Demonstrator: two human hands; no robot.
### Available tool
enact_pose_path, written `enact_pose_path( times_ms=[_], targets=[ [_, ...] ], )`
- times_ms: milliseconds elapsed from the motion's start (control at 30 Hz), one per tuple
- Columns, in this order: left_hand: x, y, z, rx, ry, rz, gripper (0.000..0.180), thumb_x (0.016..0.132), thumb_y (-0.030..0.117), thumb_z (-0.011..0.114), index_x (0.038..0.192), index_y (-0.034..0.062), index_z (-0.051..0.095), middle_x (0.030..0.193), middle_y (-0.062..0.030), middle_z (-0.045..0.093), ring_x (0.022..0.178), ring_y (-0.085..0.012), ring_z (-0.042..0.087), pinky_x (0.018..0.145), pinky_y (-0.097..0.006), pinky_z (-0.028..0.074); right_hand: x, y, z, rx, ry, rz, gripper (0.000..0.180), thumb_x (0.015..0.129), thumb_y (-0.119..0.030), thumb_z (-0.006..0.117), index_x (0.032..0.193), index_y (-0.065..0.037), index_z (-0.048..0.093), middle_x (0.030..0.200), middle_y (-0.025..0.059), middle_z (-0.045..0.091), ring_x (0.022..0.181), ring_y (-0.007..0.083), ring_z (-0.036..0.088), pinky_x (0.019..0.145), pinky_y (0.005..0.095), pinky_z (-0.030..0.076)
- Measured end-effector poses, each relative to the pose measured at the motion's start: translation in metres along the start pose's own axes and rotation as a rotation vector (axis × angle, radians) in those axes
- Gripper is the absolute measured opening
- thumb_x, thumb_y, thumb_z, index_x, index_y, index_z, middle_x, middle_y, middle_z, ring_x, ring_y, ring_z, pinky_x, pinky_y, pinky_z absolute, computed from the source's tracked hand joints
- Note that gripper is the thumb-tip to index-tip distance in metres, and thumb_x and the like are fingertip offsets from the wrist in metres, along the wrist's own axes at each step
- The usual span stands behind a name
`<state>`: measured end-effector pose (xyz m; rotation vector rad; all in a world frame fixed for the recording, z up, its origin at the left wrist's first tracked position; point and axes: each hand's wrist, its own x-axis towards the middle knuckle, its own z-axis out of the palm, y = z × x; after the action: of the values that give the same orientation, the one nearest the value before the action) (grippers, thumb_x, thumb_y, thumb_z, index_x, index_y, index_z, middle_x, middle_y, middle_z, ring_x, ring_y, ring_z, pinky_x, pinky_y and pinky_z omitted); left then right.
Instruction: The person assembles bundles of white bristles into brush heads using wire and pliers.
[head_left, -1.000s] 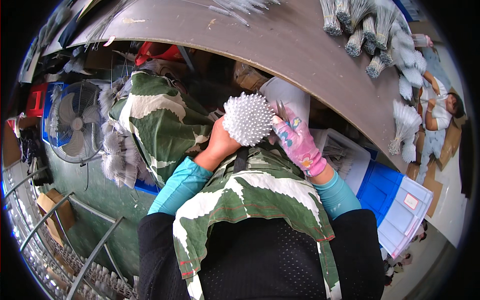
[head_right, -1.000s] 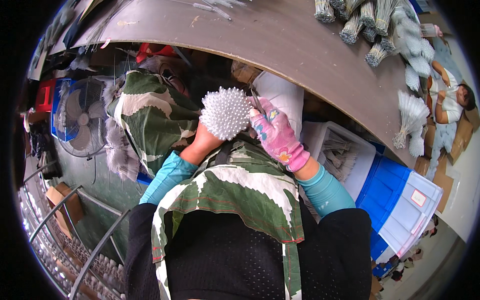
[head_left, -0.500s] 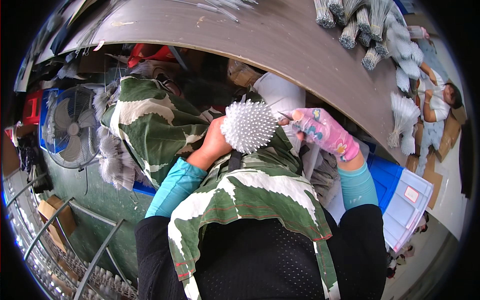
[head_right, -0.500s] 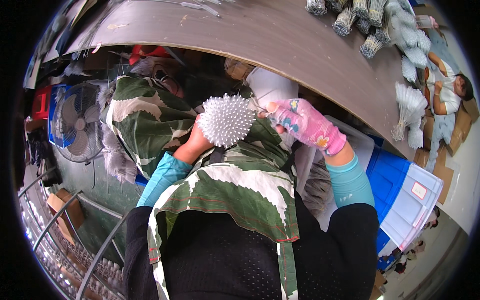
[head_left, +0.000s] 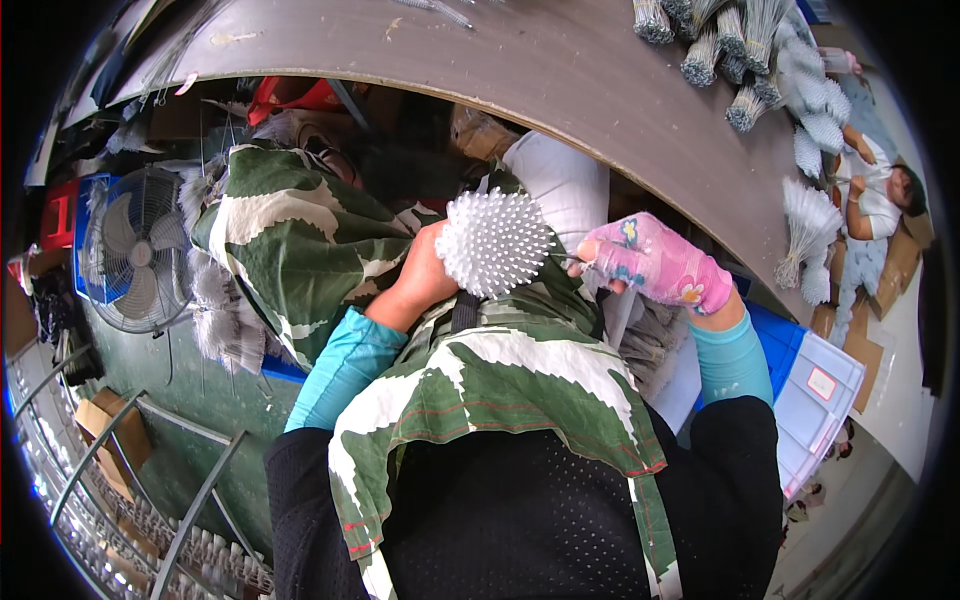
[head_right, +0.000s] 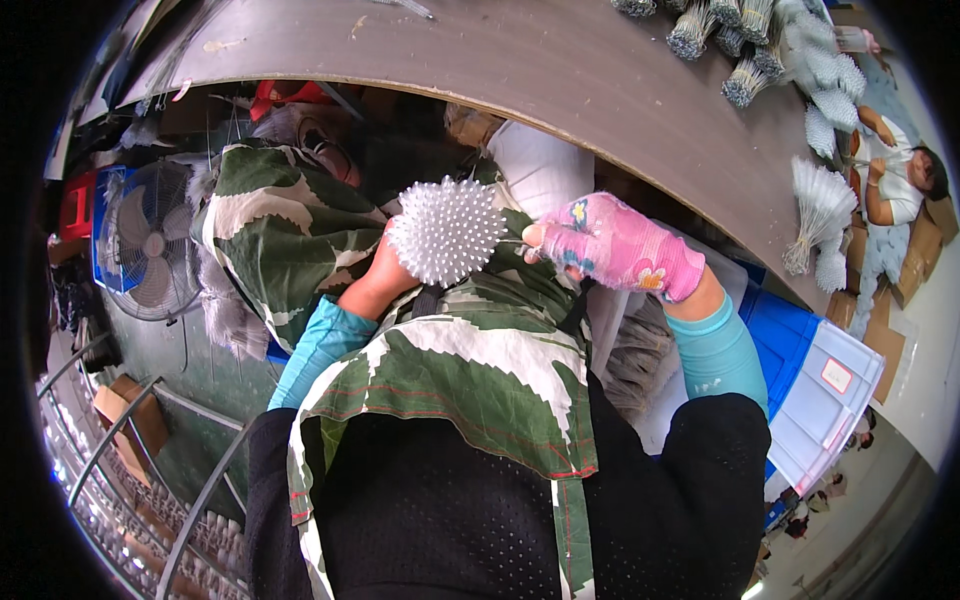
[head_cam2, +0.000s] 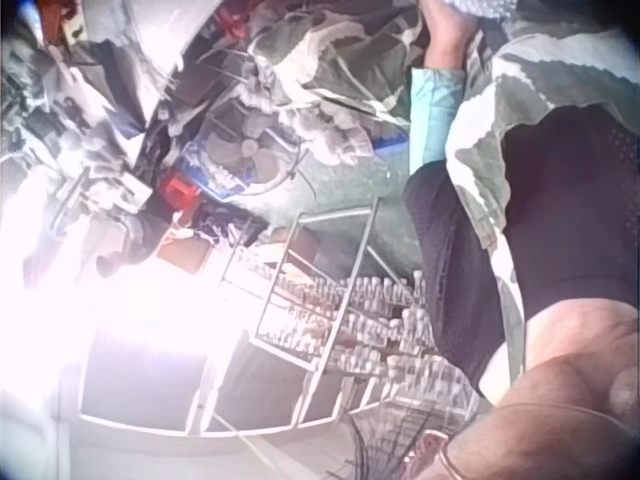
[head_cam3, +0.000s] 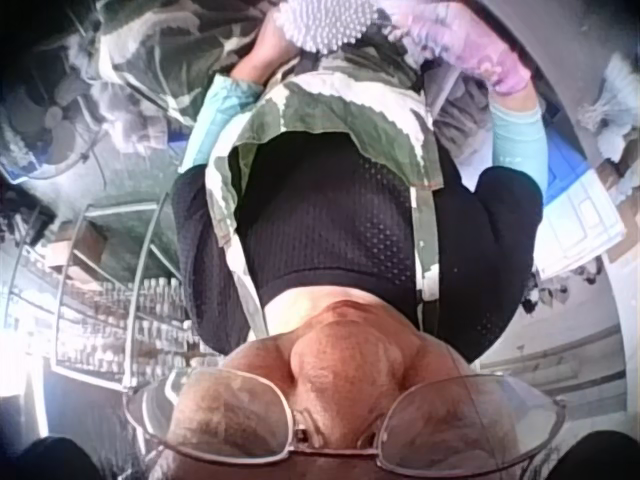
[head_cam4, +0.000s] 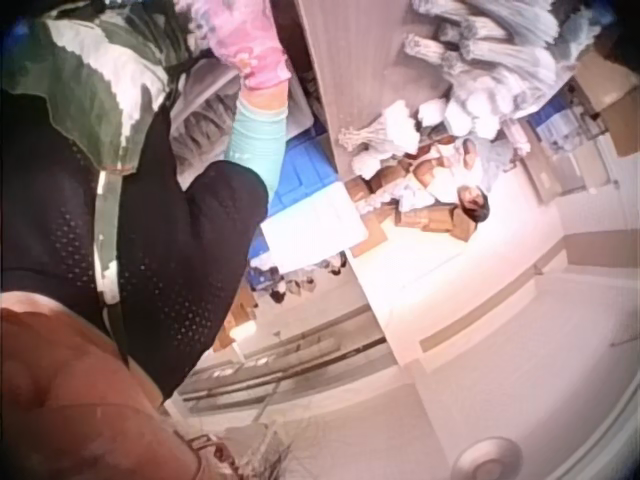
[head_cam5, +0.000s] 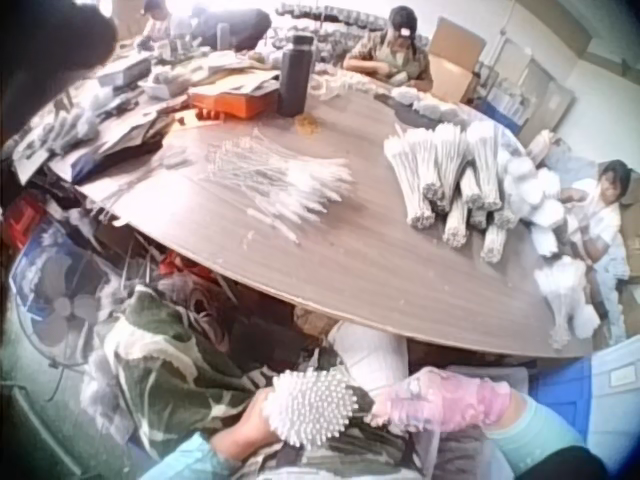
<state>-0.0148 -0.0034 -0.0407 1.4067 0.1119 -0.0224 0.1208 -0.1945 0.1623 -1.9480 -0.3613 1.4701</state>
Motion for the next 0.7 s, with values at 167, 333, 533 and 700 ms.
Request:
enact_pose_path(
  times_ms=[167,333,533,700],
  targets=[
    [-0.003,0.018,-0.001,0.224,-0.025,0.08,0.032,0.077,0.009,0.07,0.108,0.0004,0.063,0.103,-0.0113,0.068,0.095,-0.02,0.065,0.084,-0.03,0.049,-0.001,-0.002,0.01,0.022,-0.059,0.037,0.033,0.093,-0.03,0.056,0.09,0.001,0.067,0.063,-0.0016,0.054,0.057,0.0054,0.046,0.054,0.0234,0.039],
    [-0.005,0.015,0.0,0.013,0.003,-0.017,0.035,0.077,0.009,0.07,0.11,0.0009,0.063,0.107,-0.0116,0.067,0.099,-0.0206,0.064,0.086,-0.031,0.048,-0.003,-0.003,0.023,-0.055,-0.016,0.016,0.034,0.093,-0.033,0.057,0.088,-0.001,0.066,0.064,-0.0009,0.055,0.058,0.0069,0.048,0.055,0.0245,0.04],
    [-0.006,0.013,0.001,0.076,-0.005,0.023,0.037,0.077,0.01,0.07,0.112,0.0013,0.062,0.109,-0.0121,0.066,0.1,-0.0223,0.064,0.087,-0.031,0.048,-0.001,0.0,0.03,-0.115,0.013,0.004,0.034,0.092,-0.035,0.057,0.092,-0.002,0.067,0.067,0.0033,0.059,0.062,0.0099,0.051,0.061,0.0275,0.043],
    [-0.006,0.01,0.003,0.055,0.002,-0.009,0.039,0.076,0.011,0.07,0.113,0.0024,0.061,0.11,-0.0132,0.065,0.101,-0.0255,0.063,0.087,-0.031,0.048,-0.002,0.003,0.039,-0.235,0.07,-0.084,0.034,0.092,-0.035,0.055,0.094,-0.003,0.067,0.07,0.0061,0.062,0.066,0.0125,0.054,0.066,0.0295,0.045]
  ],
)
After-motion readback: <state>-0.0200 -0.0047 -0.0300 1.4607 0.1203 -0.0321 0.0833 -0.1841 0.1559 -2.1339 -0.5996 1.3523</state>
